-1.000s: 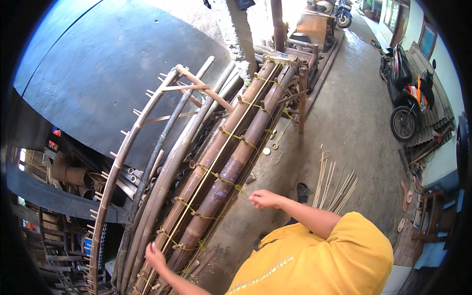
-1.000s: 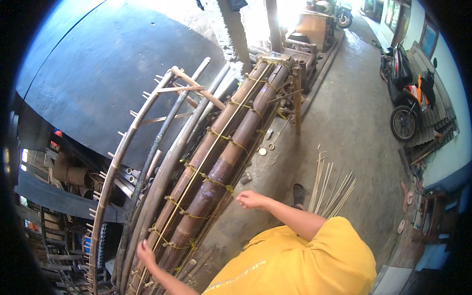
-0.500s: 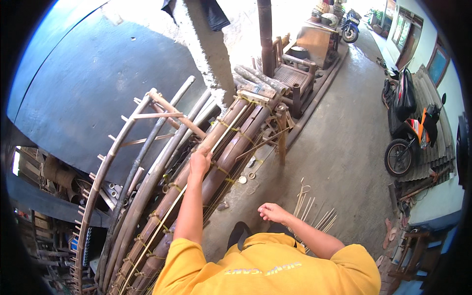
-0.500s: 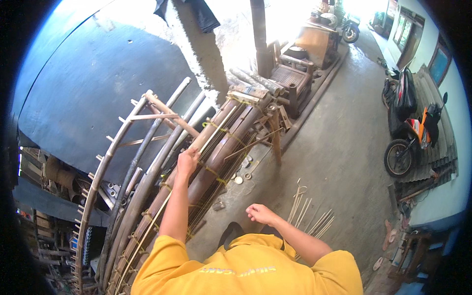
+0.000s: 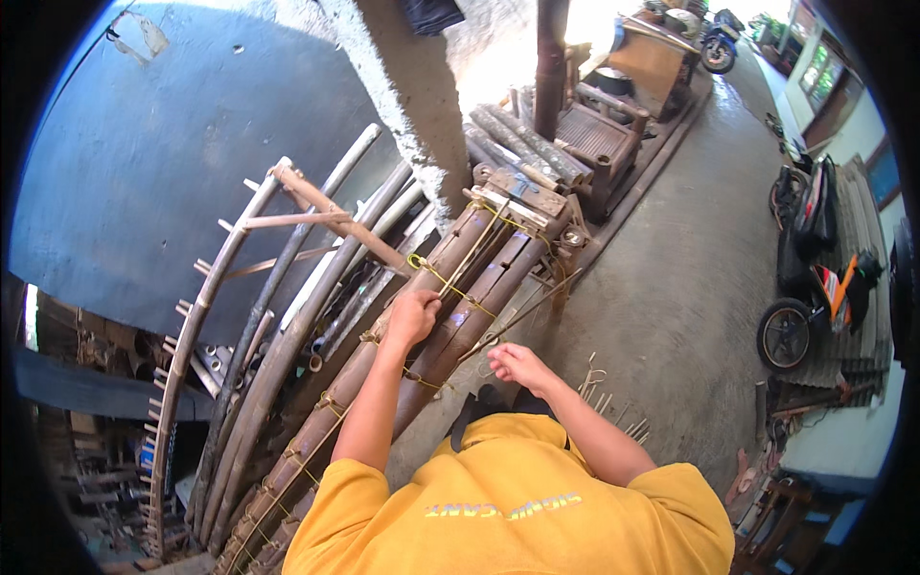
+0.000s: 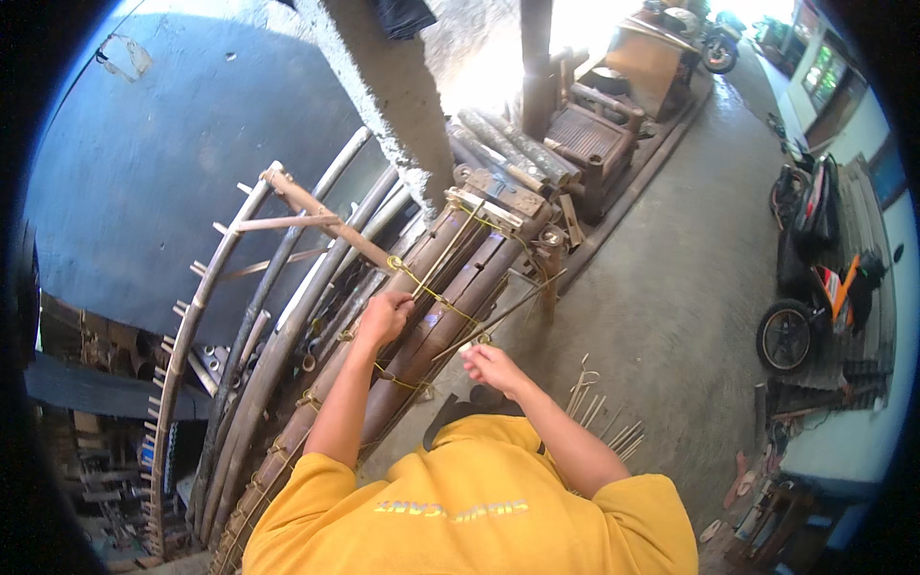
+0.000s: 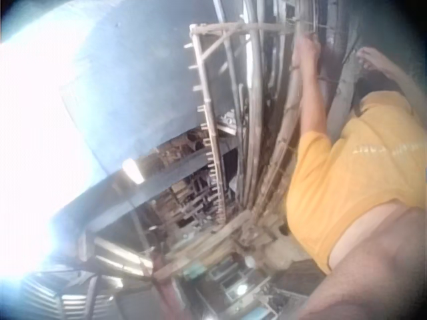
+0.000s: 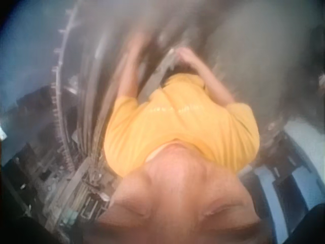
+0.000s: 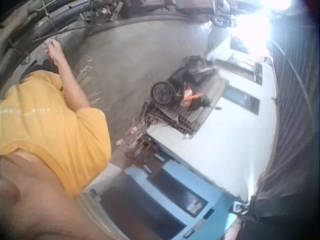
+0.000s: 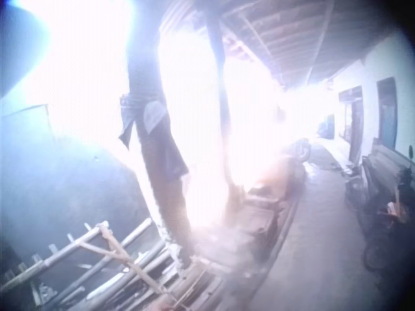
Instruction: The person ties yellow string around multiple bamboo poles arranged horizontally on a wooden rack. They repeatedly wrap and knot the string at several points along the poles to secure them in place.
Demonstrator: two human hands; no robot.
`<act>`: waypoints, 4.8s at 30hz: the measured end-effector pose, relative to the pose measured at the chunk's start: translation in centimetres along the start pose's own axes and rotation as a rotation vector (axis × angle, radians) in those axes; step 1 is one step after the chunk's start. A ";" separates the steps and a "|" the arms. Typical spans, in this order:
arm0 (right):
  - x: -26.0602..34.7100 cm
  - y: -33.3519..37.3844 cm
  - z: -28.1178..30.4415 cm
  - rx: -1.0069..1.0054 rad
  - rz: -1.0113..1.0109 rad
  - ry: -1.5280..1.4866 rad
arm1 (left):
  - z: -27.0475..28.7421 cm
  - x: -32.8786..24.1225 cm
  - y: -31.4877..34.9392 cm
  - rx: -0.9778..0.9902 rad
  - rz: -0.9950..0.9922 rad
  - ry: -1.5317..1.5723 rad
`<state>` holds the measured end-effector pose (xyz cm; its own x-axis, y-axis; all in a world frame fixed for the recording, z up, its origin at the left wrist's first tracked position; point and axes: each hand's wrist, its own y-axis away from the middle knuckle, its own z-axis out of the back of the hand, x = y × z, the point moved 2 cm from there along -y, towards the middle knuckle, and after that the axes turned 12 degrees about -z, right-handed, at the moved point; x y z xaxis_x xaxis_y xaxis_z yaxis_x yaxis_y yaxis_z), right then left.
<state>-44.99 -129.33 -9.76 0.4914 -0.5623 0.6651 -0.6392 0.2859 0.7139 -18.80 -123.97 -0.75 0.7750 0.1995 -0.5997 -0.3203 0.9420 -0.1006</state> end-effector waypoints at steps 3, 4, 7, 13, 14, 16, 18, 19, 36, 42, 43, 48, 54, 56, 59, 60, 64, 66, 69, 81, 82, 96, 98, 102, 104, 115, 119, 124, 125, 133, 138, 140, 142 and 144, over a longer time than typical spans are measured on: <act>3.8 -2.5 0.3 0.059 0.021 0.035 | 1.0 -0.8 -0.4 0.147 0.083 -0.012; 4.8 -2.9 0.4 0.075 0.026 0.023 | 1.3 -0.8 -0.2 0.146 0.114 -0.017; 6.3 -3.8 0.9 0.136 0.007 -0.024 | 1.1 -0.8 0.7 0.094 0.173 -0.025; 7.9 -3.6 1.6 0.344 -0.354 -0.570 | -3.9 -2.8 -0.3 -0.158 0.259 -0.026; 8.2 -3.5 1.3 0.354 -0.381 -0.657 | -4.9 -2.8 -0.2 -0.179 0.323 -0.124; 10.7 -2.9 -0.1 0.041 -0.027 -0.685 | -6.3 -3.8 -0.4 -0.326 0.297 -0.213; 13.0 -3.1 -2.5 -0.254 0.539 -0.541 | -7.0 -3.7 -0.8 -0.373 0.251 -0.305; 15.0 -0.8 -5.8 -0.092 0.561 -0.483 | -7.3 -3.4 -0.6 -0.395 0.223 -0.349; 13.8 -3.3 0.2 0.547 0.717 1.304 | -7.8 -2.8 -0.7 -0.487 0.296 -0.187; 11.1 -3.1 -0.2 0.398 0.848 1.050 | 2.9 -4.2 -9.5 -0.630 0.262 0.414; 11.3 -2.9 0.3 0.389 0.872 1.122 | 3.8 -1.7 -11.5 -0.606 0.232 0.385; 16.9 1.2 3.9 0.397 0.837 0.888 | -2.9 12.1 -11.9 -0.048 0.422 -0.303; 12.6 -7.2 16.9 0.006 -0.039 0.165 | -1.9 -5.1 -18.7 0.088 0.409 -0.215; 14.8 -6.6 16.0 0.054 -0.276 -1.029 | -9.0 -6.3 -17.2 0.017 0.320 0.106; 20.4 -1.8 14.5 -0.206 0.088 -1.138 | -12.7 -9.2 -16.9 -0.228 0.353 -0.163; 22.3 -0.8 14.1 -0.227 0.314 -1.034 | -13.3 -9.0 -17.2 -0.259 0.327 -0.200; 28.0 1.0 13.7 0.127 0.853 -0.453 | -14.9 -7.8 -16.7 -0.331 0.246 -0.319; 30.6 2.2 10.8 0.089 0.901 -0.053 | -15.7 -6.7 -15.9 -0.326 0.176 -0.375; 36.1 5.1 4.6 0.350 0.874 0.193 | -14.0 -9.7 -17.4 -0.487 0.291 -0.470; 39.7 -11.7 2.1 -0.021 0.680 1.953 | -12.9 -9.2 -17.2 -0.411 0.238 -0.043; 38.3 -14.2 3.5 -0.082 0.729 1.939 | -13.1 -9.4 -17.5 -0.441 0.247 -0.054; 21.5 -5.8 16.2 0.419 0.747 0.915 | -11.1 -10.0 -19.3 -0.612 0.252 0.152; 20.6 -6.0 16.5 0.380 0.905 0.949 | -7.2 -8.5 -22.8 -0.781 0.220 0.444; 20.0 -4.6 16.6 0.203 1.013 0.991 | -4.0 -1.1 -28.2 -0.765 0.308 0.108; 19.7 -4.4 15.7 0.188 1.063 0.953 | -8.4 6.1 -26.1 -0.403 0.409 -0.177; 17.9 -3.4 13.1 -0.133 1.112 1.090 | 27.5 18.2 -3.0 -1.395 0.437 0.404; 16.6 -3.5 11.2 -0.356 1.018 1.188 | 34.7 18.7 9.8 -1.036 0.650 0.568; 14.0 0.9 4.7 -0.833 0.992 1.291 | 31.4 9.7 22.9 -0.854 0.649 0.322; 12.6 1.5 2.7 -0.752 0.863 1.284 | 29.9 8.4 25.3 -0.865 0.651 0.333; 5.7 8.3 -24.9 0.620 0.772 1.453 | 21.7 7.7 46.8 -1.287 0.771 0.433; 1.0 8.0 -33.3 1.018 0.834 1.900 | 18.0 2.8 57.4 -1.492 0.835 0.428; -1.2 6.9 -37.2 1.163 0.916 2.013 | 15.2 1.0 62.3 -1.534 0.932 0.437; -2.9 7.7 -42.0 1.194 0.868 2.223 | 11.7 -1.2 67.4 -1.628 1.026 0.479; -5.2 8.1 -47.0 1.274 0.935 2.307 | 7.1 -3.6 73.1 -1.734 1.168 0.475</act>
<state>-24.96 -87.61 2.84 -0.8128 0.5307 0.2404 -0.3479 -0.7731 0.5304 -41.12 -53.90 -0.32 -0.1684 0.0297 -0.9853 -0.6880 -0.7193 0.0959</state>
